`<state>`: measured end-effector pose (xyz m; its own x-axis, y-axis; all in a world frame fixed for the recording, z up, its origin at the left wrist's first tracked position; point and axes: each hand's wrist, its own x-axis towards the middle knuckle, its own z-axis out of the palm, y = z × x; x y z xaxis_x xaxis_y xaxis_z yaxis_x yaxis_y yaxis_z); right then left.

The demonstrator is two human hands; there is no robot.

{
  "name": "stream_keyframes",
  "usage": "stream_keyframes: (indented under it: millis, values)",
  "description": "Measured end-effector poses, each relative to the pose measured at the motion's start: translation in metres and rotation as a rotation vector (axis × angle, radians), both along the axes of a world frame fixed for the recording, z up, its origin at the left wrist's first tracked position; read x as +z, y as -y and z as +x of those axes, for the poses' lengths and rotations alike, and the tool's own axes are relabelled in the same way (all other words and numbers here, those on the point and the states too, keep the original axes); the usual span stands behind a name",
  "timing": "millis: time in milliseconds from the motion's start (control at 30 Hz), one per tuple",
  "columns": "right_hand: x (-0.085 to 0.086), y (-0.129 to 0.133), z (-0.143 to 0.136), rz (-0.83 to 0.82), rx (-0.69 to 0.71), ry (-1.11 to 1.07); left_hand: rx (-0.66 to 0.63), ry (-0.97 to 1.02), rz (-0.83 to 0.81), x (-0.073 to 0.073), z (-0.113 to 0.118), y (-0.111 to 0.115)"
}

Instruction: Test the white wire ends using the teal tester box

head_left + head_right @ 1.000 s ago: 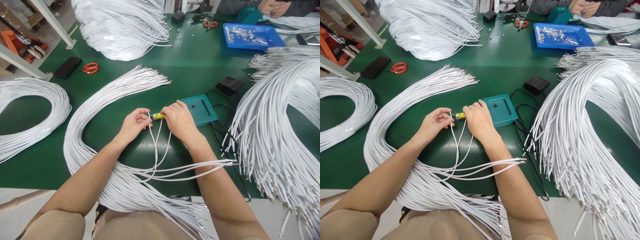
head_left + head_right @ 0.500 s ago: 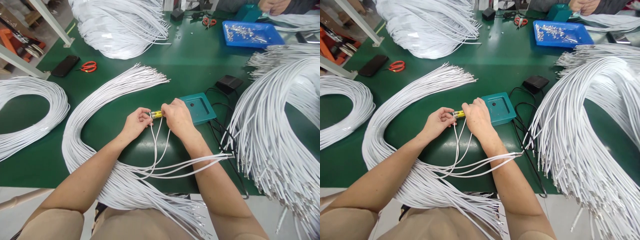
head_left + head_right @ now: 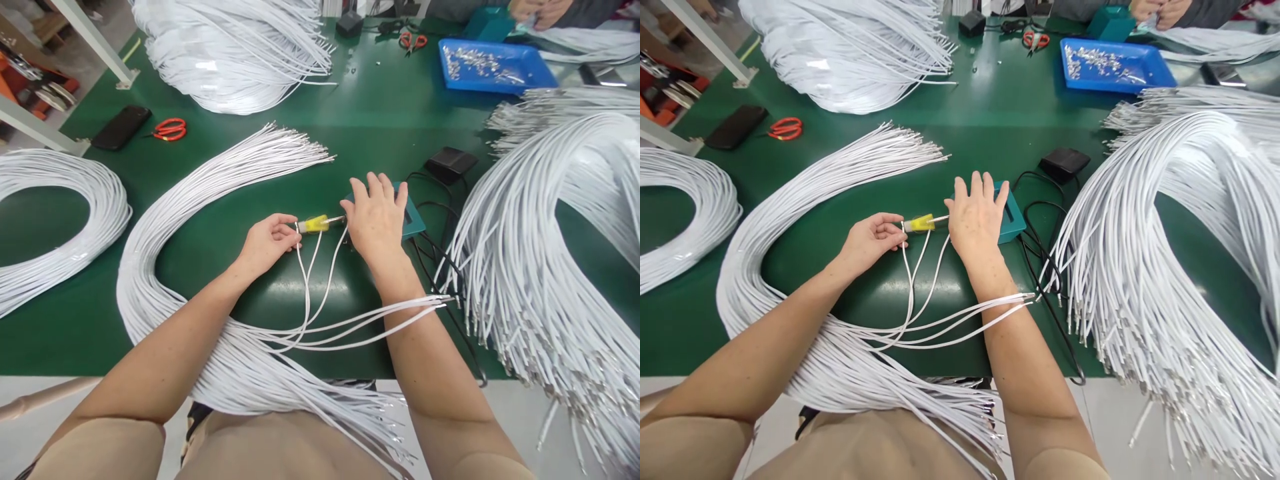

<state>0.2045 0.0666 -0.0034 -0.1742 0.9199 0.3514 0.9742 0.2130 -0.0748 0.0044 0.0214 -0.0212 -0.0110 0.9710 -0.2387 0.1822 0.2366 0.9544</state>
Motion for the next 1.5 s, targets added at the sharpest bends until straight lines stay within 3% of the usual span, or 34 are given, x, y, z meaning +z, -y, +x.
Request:
stream_keyframes:
  millis: [200,400,533,633,733,800,867,933,1033,1133,1233,1333,1400,1500]
  values:
    - [0.013,-0.001,0.007,-0.008,0.018,-0.206,0.028,0.146,0.047,0.003,-0.012,0.006]
    - [0.031,-0.003,0.060,0.052,-0.042,-0.411,0.007,0.230,0.020,0.010,-0.015,0.009]
    - [0.045,0.019,0.104,0.006,-0.067,-0.389,-0.057,0.222,0.049,0.012,-0.015,0.012]
    - [0.069,0.051,0.111,-0.022,-0.053,-0.381,-0.180,0.180,0.025,0.015,-0.018,0.014]
    - [0.089,0.091,0.073,-0.006,0.042,-0.441,-0.195,0.131,0.039,0.023,-0.022,0.017]
    - [0.089,0.116,0.029,-0.109,0.258,-0.439,-0.104,0.140,0.100,0.035,-0.027,0.019]
    - [0.077,0.136,-0.017,-0.304,0.522,-0.303,-0.016,0.181,0.175,0.054,-0.035,0.023]
    - [0.058,0.149,-0.057,-0.442,0.652,-0.131,0.051,0.203,0.255,0.079,-0.045,0.031]
    - [0.031,0.162,-0.095,-0.541,0.656,-0.018,0.115,0.202,0.373,0.115,-0.071,0.050]
    - [0.015,0.175,-0.116,-0.551,0.654,-0.028,0.181,0.145,0.420,0.131,-0.108,0.078]
    - [0.009,0.193,-0.130,-0.499,0.706,-0.030,0.323,0.082,0.342,0.118,-0.151,0.110]
    - [0.005,0.209,-0.145,-0.445,0.705,-0.021,0.493,-0.013,0.230,0.084,-0.188,0.143]
    - [0.001,0.217,-0.155,-0.422,0.667,-0.003,0.587,-0.037,0.136,0.060,-0.203,0.162]
    - [-0.005,0.226,-0.167,-0.393,0.619,0.070,0.567,0.040,-0.031,0.033,-0.210,0.182]
